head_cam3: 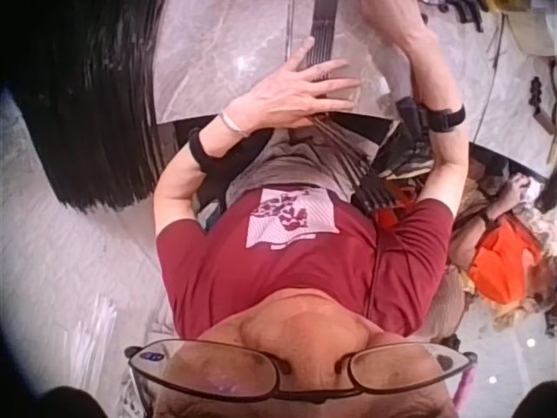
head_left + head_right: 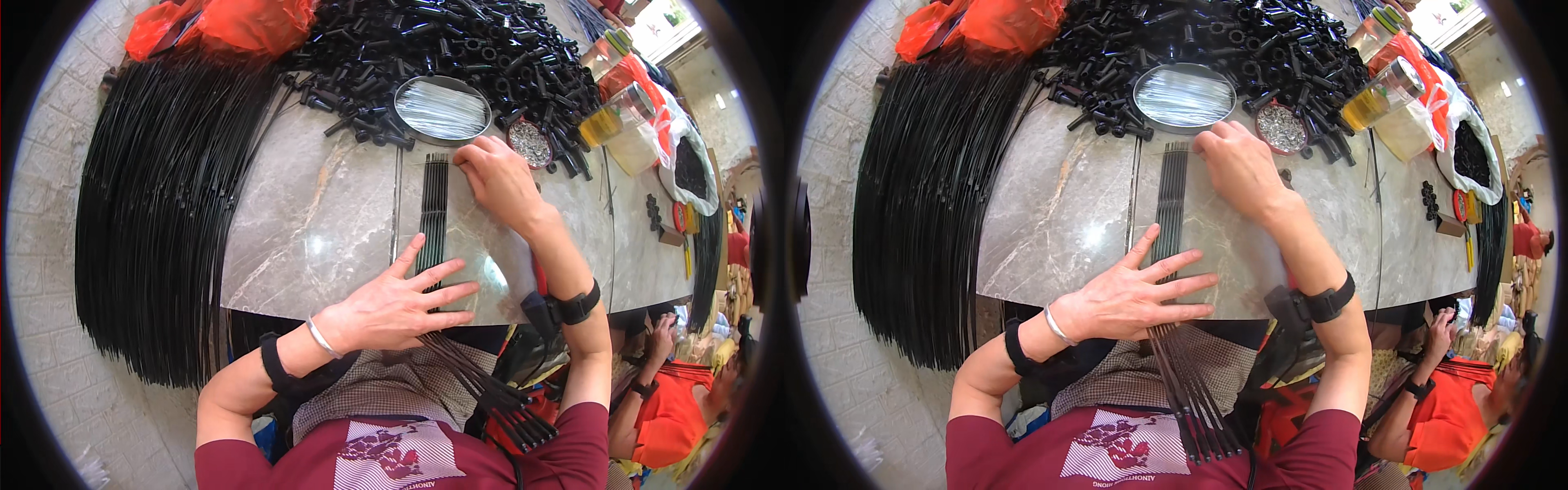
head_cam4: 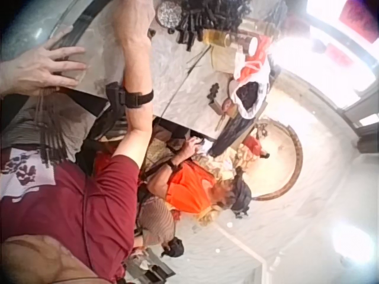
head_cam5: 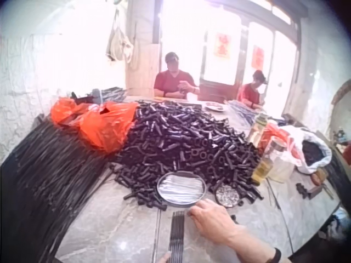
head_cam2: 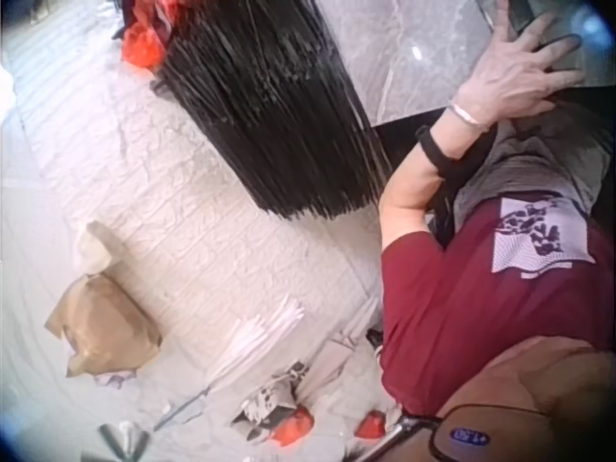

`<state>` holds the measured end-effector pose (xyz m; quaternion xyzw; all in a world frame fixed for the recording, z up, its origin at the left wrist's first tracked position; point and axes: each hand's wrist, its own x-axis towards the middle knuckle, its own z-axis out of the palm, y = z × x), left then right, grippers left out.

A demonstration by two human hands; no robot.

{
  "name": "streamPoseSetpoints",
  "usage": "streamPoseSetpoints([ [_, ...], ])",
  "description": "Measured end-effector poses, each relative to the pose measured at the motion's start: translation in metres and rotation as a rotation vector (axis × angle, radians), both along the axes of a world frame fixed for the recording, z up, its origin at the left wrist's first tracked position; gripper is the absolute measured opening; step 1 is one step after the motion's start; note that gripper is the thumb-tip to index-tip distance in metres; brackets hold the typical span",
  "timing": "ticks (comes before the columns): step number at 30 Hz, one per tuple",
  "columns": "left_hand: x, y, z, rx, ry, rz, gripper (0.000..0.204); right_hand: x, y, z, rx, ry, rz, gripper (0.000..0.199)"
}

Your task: Assembling umbrella ribs by fitting plastic caps onto the ends of the rods and securing them for manufacturing.

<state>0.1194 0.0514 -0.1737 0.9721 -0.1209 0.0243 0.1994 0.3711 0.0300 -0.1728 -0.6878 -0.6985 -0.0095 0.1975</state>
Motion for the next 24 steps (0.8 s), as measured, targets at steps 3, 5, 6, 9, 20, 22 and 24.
streamPoseSetpoints([
  [3, 0.001, -0.001, -0.001, 0.002, -0.002, -0.001, 0.081, -0.001, 0.002, -0.001, -0.020, 0.001, -0.017, 0.009],
  [5, 0.002, -0.001, -0.001, -0.014, -0.009, 0.004, 0.080, -0.002, 0.002, -0.001, 0.004, 0.004, -0.015, 0.010],
  [6, 0.002, -0.002, -0.001, -0.012, -0.010, -0.001, 0.080, -0.002, 0.002, 0.000, 0.027, 0.005, -0.013, 0.011],
  [9, 0.001, -0.003, -0.004, -0.015, -0.025, 0.004, 0.076, 0.007, -0.004, 0.005, 0.084, 0.384, -0.050, 0.015],
  [20, -0.002, 0.002, -0.002, 0.038, 0.007, 0.026, 0.071, -0.009, -0.029, -0.001, 0.071, 0.033, -0.070, 0.030],
  [22, 0.000, 0.001, 0.001, 0.042, -0.010, 0.016, 0.069, -0.008, -0.032, 0.002, 0.062, -0.020, -0.063, 0.029],
  [24, 0.005, -0.003, 0.004, 0.045, -0.046, -0.033, 0.067, -0.005, -0.042, 0.006, 0.059, -0.126, -0.059, 0.024],
])
